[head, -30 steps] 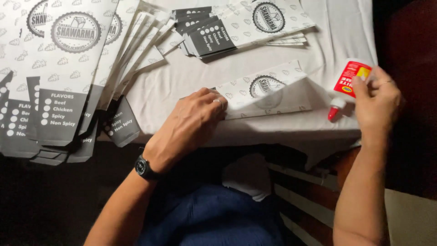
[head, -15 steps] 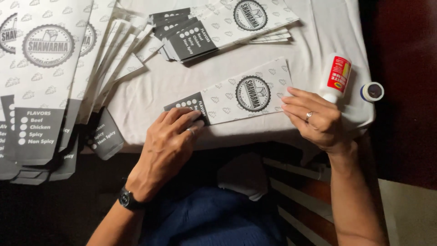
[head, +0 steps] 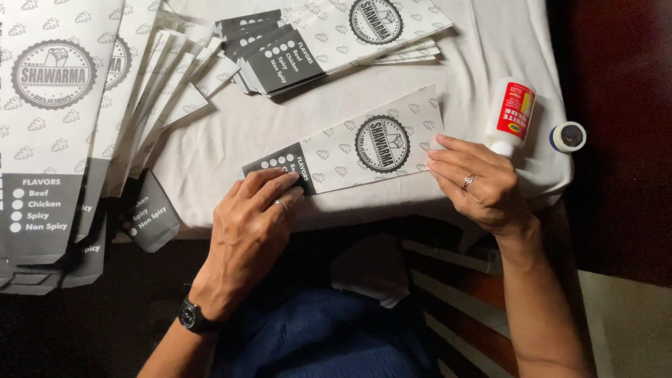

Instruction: Applying glue to paper shawarma sleeves and pressing them together to assemble the packaging.

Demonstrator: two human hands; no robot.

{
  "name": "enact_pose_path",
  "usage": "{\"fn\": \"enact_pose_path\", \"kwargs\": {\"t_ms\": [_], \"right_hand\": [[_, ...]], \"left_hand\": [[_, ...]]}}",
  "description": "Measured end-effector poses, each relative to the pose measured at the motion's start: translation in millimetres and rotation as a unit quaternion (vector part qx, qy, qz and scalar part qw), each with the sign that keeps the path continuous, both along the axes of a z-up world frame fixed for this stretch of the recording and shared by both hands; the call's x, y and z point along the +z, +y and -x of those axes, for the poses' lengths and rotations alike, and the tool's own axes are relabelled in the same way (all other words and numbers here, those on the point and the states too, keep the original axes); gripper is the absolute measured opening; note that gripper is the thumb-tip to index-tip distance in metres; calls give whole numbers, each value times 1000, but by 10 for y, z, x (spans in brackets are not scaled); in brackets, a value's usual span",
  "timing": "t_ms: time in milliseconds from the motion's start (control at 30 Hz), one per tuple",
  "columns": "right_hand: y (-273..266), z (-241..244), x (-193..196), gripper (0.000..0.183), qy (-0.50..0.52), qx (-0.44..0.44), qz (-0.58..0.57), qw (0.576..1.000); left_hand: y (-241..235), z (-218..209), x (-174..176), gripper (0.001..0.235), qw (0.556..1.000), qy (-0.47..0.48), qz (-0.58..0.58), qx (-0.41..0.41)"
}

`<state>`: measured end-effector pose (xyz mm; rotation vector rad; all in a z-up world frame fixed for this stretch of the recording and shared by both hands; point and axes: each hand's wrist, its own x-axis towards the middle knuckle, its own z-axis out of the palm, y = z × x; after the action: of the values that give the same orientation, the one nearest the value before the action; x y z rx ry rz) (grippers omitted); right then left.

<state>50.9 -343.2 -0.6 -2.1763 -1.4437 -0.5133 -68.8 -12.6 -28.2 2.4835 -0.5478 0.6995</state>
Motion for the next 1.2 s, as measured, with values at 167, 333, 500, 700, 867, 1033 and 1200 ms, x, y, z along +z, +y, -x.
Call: {"fn": "enact_pose_path", "kwargs": {"t_ms": [167, 333, 500, 700, 867, 1033, 1200], "right_hand": [[68, -68, 72, 3, 45, -22, 6, 999], [82, -327, 200, 15, 77, -41, 88, 992], [93, -680, 283, 113, 192, -107, 372, 902], [123, -688, 336, 114, 186, -122, 435, 872], [-58, -800, 67, 115, 108, -101, 415, 898], [5, -780, 98, 118, 145, -130, 422, 885], [-20, -788, 98, 122, 149, -148, 442, 872]], "left_hand": [[-85, -43, 73, 6, 998, -41, 1, 37], [-162, -41, 10, 10, 993, -79, 42, 74], [-253, -5, 17, 16, 987, -46, 100, 116], [-510, -66, 90, 14, 977, 18, 39, 208], [-1390, -756, -248, 53, 976, 62, -43, 205], [-1458, -763, -332, 67, 950, 125, -115, 264], [-687, -230, -302, 59, 940, 178, -92, 275]]}}
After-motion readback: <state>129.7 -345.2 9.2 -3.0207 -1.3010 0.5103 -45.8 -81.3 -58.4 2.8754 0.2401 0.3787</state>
